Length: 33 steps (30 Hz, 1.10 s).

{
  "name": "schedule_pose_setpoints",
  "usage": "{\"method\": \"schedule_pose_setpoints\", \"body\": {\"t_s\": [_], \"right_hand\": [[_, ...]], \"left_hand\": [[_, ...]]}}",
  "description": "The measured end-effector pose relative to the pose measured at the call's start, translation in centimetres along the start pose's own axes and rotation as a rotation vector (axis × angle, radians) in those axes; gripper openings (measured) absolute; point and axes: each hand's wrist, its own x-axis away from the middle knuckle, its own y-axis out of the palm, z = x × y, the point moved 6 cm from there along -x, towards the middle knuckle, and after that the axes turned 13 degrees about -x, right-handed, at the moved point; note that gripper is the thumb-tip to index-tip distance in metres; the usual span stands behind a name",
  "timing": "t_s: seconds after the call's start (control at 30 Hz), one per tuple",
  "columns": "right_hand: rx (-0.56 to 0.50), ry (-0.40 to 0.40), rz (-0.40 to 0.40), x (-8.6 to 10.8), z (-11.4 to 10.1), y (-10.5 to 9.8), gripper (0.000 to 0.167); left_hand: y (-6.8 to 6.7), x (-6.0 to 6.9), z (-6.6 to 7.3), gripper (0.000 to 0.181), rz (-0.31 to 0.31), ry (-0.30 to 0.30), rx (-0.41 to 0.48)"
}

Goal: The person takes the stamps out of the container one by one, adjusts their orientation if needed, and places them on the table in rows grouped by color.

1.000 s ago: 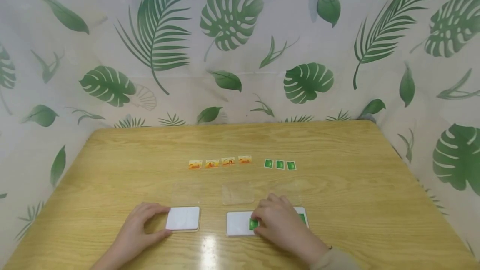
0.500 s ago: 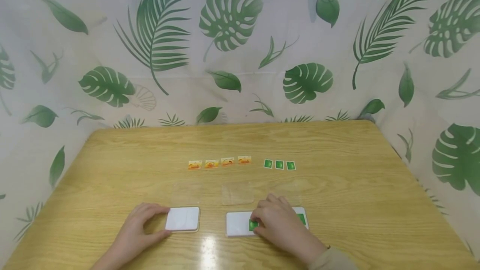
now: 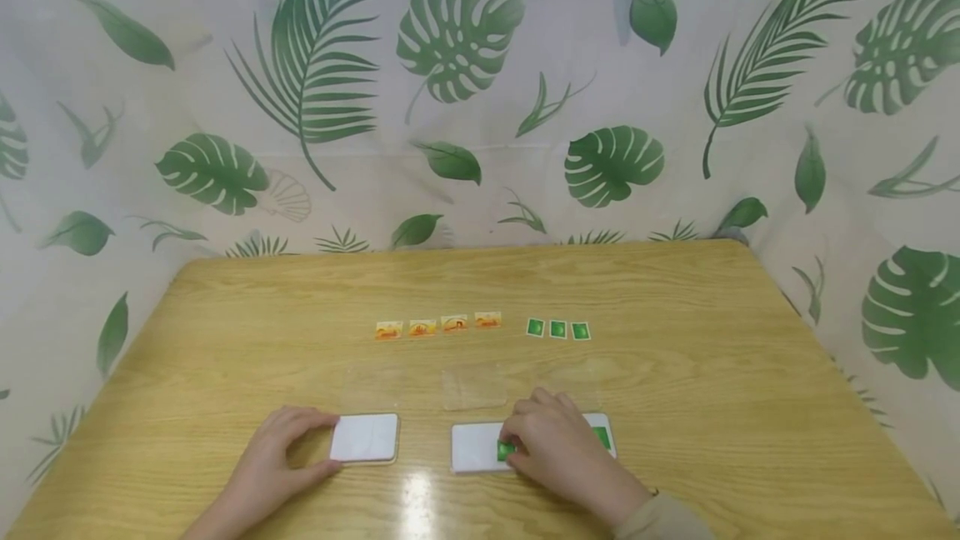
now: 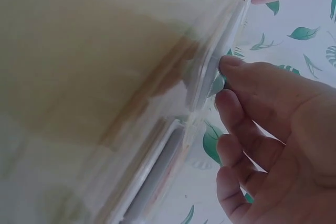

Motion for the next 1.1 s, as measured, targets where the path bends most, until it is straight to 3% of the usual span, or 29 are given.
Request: {"method": "schedule_pose_setpoints", "body": {"t_s": [0.37, 0.57, 0.87, 1.1], "right_hand": [[0.076, -0.011, 0.060, -0.3, 0.3, -1.3, 0.017], [0.104, -0.018, 0.083, -0.3, 1.4, -3.4, 0.019], [0.149, 0.085, 0.096, -0.4, 6.0, -7.0, 0.017], [0.193, 0.111, 0.111, -0.8, 9.3, -8.8, 0.015]], "left_hand": [[-0.1, 0.0, 0.1, 0.046, 0.002, 0.002, -0.003], [-0.1, 0.0, 0.1, 0.046, 0.014, 0.012, -0.013], [-0.1, 0.1, 0.1, 0.046, 0.019, 0.016, 0.001], [-0.1, 0.1, 0.1, 0.046, 0.019, 0.016, 0.006]]}}
